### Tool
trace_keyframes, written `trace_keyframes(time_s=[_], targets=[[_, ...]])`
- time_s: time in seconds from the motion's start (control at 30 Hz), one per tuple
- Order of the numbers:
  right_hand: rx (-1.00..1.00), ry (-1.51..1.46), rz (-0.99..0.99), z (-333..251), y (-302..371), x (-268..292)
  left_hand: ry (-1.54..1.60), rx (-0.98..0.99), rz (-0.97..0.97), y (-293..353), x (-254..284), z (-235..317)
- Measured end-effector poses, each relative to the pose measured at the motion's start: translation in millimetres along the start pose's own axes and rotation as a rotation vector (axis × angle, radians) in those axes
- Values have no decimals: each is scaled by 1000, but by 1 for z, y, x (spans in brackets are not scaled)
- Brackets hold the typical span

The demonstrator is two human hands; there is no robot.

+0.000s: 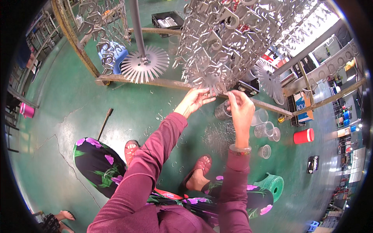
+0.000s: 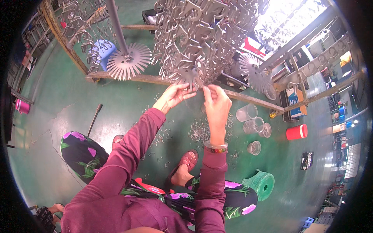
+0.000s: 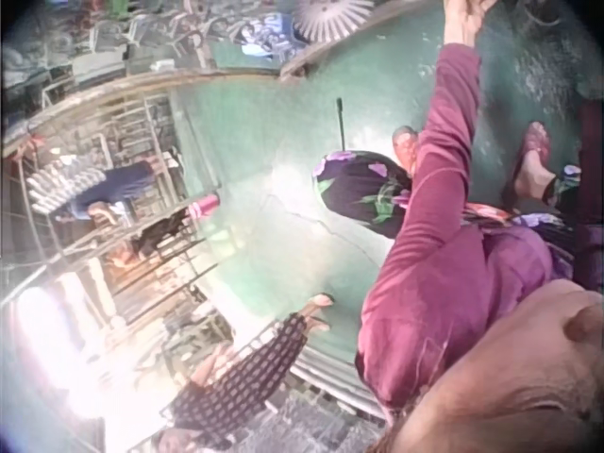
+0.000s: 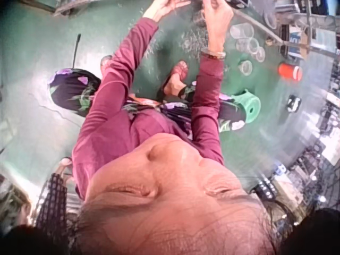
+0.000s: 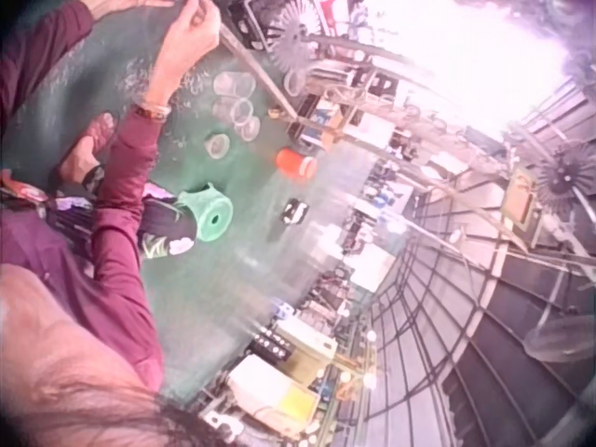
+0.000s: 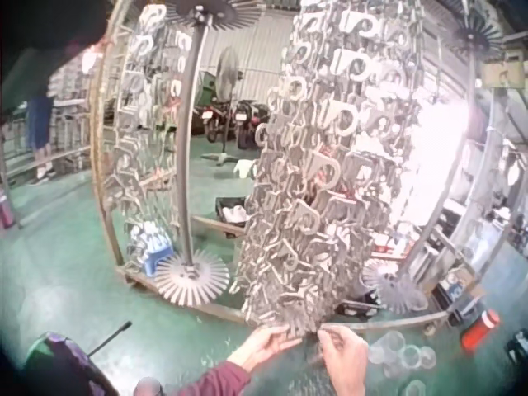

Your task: The person sits on the floor and repeatedly picks up small metal hooks and wire pieces, then attaches them to a vertical metal rack. The person handles the hooks one at a time and secures them onto the rack structure.

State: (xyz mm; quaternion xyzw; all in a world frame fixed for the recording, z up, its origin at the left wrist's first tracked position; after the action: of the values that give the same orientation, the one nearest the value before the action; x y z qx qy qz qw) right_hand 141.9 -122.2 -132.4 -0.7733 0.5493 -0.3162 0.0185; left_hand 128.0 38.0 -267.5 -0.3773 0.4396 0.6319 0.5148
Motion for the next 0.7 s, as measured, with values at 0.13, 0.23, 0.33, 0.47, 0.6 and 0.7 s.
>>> trace_keyframes(time_s=[0.13,0.23,0.33,0.47,0.6,0.7], targets=[[110,277,49,-14,-12,-13,-7,40,-11,0,-4,-3],[80,253,67,-5,-17,-21,-8,38,-25,-2,-7,-5],[-61,97,53,10,-15,-25,-13,-5,10,-1,-8,-8],[-46,36,31,27,-16,-16,25,-13,-8,-5,0,-10],[-42,69,44,27,-16,-10,31,-27,-69,-3,-2,-14],[-42,-42,39,26,-13,-14,81,-41,-67,-4,-2,-21]])
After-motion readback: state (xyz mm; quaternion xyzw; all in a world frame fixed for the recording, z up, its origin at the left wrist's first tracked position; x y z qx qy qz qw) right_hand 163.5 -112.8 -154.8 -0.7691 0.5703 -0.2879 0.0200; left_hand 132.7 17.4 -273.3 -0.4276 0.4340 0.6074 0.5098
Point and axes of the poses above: each hand's wrist, its own y-axis away from the middle knuckle, its own x-axis out of the back of the hand, z = x × y, the point moved 1 cm from there along -y, towards the middle knuckle, and after that the axes turned 5 degrees about x, right-handed, at the moved point
